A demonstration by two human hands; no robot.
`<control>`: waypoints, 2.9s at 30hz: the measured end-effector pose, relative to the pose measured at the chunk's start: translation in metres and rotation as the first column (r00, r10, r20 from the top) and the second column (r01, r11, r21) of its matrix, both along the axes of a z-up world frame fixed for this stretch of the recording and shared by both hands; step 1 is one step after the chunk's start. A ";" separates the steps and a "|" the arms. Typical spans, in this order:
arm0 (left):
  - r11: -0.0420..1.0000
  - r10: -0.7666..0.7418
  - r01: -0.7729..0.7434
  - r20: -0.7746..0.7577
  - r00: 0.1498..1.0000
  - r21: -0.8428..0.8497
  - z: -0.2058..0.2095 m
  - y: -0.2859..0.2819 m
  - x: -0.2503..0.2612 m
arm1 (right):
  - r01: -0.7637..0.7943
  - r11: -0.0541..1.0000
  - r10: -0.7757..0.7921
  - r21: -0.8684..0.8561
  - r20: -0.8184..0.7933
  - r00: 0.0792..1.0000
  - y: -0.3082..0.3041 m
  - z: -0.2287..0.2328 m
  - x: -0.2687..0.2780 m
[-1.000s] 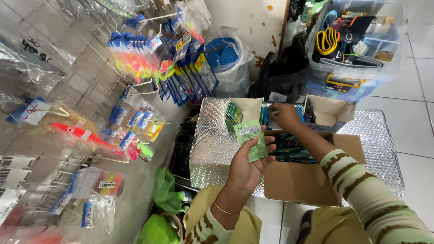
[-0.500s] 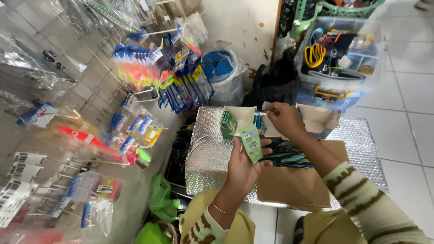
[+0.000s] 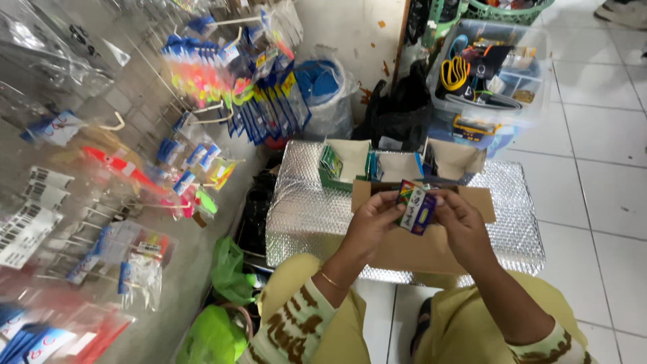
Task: The person sorts various small packets of fishing lures from a larger box into smaller green and blue boxes on a table.
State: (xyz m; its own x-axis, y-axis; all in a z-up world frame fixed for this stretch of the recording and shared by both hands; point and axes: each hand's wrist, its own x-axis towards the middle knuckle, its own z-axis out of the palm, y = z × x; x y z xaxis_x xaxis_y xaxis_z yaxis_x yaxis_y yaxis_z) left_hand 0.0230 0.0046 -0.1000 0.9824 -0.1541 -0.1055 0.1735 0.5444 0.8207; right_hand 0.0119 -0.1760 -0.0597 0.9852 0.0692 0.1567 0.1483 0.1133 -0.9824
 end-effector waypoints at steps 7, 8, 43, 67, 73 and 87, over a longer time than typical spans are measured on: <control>0.996 0.033 -0.029 -0.050 0.998 0.082 0.007 -0.008 -0.010 | 0.057 0.996 -0.051 0.063 -0.091 0.995 -0.014 0.000 -0.018; 0.995 0.044 -0.039 -0.054 0.998 0.090 0.014 -0.009 -0.012 | 0.049 0.997 -0.043 0.061 -0.085 0.995 -0.014 -0.003 -0.016; 0.900 0.033 -0.099 0.160 0.987 0.424 0.046 0.009 -0.021 | -0.054 0.987 0.048 -0.151 -0.041 0.998 -0.038 0.017 0.073; 0.927 -0.033 0.011 0.052 0.998 0.375 0.062 0.014 -0.026 | 0.001 0.263 -0.073 -0.965 -0.018 0.997 -0.077 -0.086 0.242; 0.922 -0.033 0.010 0.052 0.998 0.388 0.057 0.013 -0.024 | -0.021 0.217 -0.022 -0.976 -0.026 0.999 -0.069 -0.089 0.240; 0.913 -0.068 0.033 0.072 0.995 0.408 0.062 0.009 -0.025 | -0.123 0.279 -0.171 -0.952 -0.176 0.969 -0.043 -0.079 0.225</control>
State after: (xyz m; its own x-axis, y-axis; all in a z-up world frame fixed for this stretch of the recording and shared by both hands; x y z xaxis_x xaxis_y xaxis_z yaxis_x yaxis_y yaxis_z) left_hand -0.0022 0.0139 -0.0382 0.9823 -0.1651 -0.0881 0.1139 0.1541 0.9815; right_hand 0.2367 -0.2189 -0.1388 0.9799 -0.0015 -0.1997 -0.0787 -0.9219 -0.3793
